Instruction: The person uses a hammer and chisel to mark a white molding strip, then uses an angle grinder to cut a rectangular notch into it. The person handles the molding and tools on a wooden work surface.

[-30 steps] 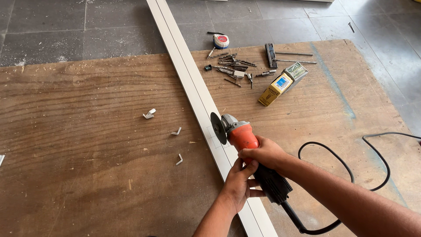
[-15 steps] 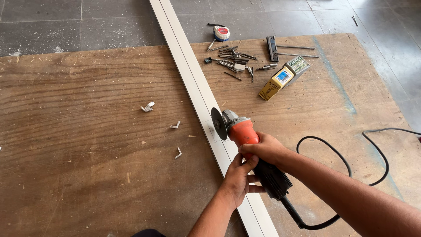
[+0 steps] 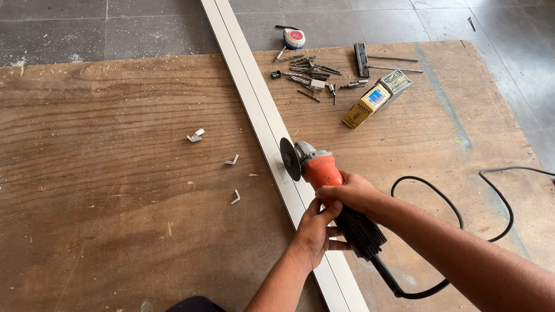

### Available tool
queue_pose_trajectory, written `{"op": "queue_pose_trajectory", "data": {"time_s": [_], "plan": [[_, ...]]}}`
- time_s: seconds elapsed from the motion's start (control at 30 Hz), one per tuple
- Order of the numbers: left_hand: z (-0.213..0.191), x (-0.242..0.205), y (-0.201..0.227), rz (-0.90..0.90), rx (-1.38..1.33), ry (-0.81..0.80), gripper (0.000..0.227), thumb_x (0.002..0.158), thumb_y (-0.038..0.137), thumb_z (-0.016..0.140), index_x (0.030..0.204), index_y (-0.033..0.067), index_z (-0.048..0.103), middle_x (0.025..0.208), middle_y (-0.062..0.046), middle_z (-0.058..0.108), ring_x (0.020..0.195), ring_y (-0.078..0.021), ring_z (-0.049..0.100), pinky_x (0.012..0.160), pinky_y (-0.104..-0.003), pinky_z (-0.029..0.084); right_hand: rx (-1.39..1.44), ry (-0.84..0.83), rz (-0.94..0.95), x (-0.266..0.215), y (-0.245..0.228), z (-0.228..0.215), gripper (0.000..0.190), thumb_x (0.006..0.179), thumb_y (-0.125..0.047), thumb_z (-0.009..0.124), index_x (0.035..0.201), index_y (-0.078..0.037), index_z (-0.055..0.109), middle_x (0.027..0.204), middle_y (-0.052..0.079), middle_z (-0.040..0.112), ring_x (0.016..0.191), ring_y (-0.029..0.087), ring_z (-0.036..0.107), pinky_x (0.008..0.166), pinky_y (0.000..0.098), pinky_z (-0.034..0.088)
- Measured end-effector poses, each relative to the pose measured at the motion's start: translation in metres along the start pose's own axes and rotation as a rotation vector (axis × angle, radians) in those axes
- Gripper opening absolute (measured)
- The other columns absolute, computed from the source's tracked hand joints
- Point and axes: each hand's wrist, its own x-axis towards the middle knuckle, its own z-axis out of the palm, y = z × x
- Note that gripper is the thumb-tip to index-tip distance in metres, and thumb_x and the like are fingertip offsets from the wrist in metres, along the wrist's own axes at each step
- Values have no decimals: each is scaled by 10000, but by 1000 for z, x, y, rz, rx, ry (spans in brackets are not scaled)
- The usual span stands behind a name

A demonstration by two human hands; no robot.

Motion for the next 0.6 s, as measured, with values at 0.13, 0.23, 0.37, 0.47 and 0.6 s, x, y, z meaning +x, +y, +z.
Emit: {"op": "queue_pose_trajectory", "data": {"time_s": [0.13, 0.23, 0.37, 0.47, 0.6], "plan": [[1, 1, 1, -6, 5, 10, 836, 905, 497, 640, 1574, 188, 246, 1291, -139, 591, 1105, -355, 685, 853, -614, 630, -7, 3, 5, 0, -1, -1, 681, 732, -367, 751, 1323, -58, 614, 1035, 193, 764, 875, 272, 776, 773, 407, 658], [1, -1, 2, -13, 10, 18, 832, 909, 494, 631, 1574, 190, 234, 1289, -149, 593, 1114, -354, 686, 861, -615, 631, -27, 7, 19, 0, -3, 0, 683, 735, -371, 751, 1327, -60, 610, 1033, 193, 763, 876, 272, 778, 773, 406, 662], [3, -2, 4, 1, 14, 13, 822, 914, 482, 624, 1576, 188, 236, 1282, -148, 587, 1117, -346, 681, 868, -619, 633, -41, 10, 38, 0, -5, 0, 680, 742, -380, 744, 1331, -71, 605, 1028, 196, 759, 871, 276, 777, 767, 406, 665], [3, -3, 5, 1, 9, 13, 821, 909, 480, 625, 1572, 182, 245, 1278, -142, 592, 1109, -347, 680, 858, -619, 627, -29, 8, 19, -1, -6, 0, 683, 737, -376, 749, 1327, -62, 606, 1020, 199, 761, 861, 280, 781, 758, 410, 665], [4, -3, 6, -5, 7, 17, 829, 910, 482, 631, 1570, 179, 232, 1280, -151, 592, 1114, -349, 682, 864, -613, 628, -38, 7, 36, -1, -7, -1, 684, 740, -378, 751, 1331, -67, 602, 1019, 198, 760, 861, 281, 780, 758, 414, 667]]}}
